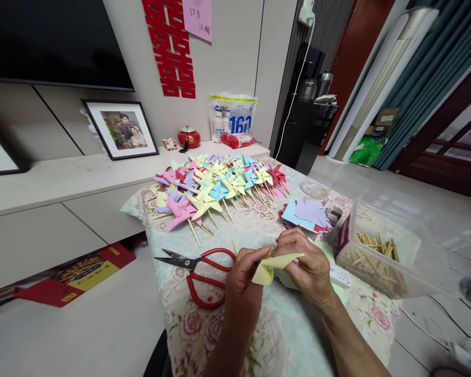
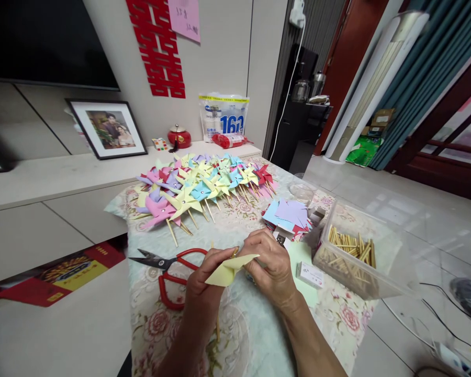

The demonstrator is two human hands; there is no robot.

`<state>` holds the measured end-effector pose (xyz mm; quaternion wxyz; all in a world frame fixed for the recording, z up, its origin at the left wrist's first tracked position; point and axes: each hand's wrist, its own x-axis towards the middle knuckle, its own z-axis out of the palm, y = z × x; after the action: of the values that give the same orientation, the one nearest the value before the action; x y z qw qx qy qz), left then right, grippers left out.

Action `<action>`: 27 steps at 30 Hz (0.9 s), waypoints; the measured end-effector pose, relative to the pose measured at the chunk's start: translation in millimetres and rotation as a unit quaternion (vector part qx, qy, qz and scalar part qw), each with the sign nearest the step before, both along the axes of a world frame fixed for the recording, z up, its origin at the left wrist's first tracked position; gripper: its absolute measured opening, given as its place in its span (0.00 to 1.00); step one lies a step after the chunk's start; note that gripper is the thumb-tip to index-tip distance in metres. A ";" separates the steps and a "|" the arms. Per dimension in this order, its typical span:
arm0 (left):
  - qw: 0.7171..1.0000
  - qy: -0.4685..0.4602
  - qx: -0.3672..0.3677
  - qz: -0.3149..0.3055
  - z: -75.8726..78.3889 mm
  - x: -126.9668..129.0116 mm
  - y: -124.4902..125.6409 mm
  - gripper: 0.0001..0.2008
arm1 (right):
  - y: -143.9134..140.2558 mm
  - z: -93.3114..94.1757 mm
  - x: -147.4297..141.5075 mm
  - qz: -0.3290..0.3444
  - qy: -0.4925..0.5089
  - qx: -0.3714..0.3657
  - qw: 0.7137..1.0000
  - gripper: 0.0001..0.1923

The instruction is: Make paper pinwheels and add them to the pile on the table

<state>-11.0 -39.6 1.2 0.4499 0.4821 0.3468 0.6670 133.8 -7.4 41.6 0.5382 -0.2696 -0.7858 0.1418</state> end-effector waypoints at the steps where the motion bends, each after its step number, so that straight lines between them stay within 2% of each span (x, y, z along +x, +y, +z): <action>1: 1.000 0.004 0.001 0.001 0.2 0.0 0.0 0.15 | -0.2 0.0 0.1 -0.003 -0.001 -0.003 1.000 0.11; 10: 0.999 0.026 0.019 0.018 1.0 -0.8 -0.1 0.16 | -0.8 1.1 -0.4 -0.002 -0.005 -0.008 1.000 0.10; 15: 0.994 0.089 0.052 0.029 -1.0 -4.6 -0.6 0.18 | -0.7 0.7 0.3 -0.006 -0.007 -0.009 1.000 0.11; 22: 0.974 0.184 0.100 0.085 -1.8 -8.3 -3.2 0.21 | -0.7 1.5 -0.8 -0.014 -0.009 -0.007 1.000 0.10; 27: 0.962 0.207 0.126 0.126 -0.5 -7.6 -6.2 0.22 | -2.8 2.9 -4.6 -0.032 -0.016 0.036 0.999 0.10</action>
<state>-18.6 -45.9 0.7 0.2166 0.6148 0.4033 0.6423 129.2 -10.2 44.5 0.5395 -0.2772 -0.7897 0.0922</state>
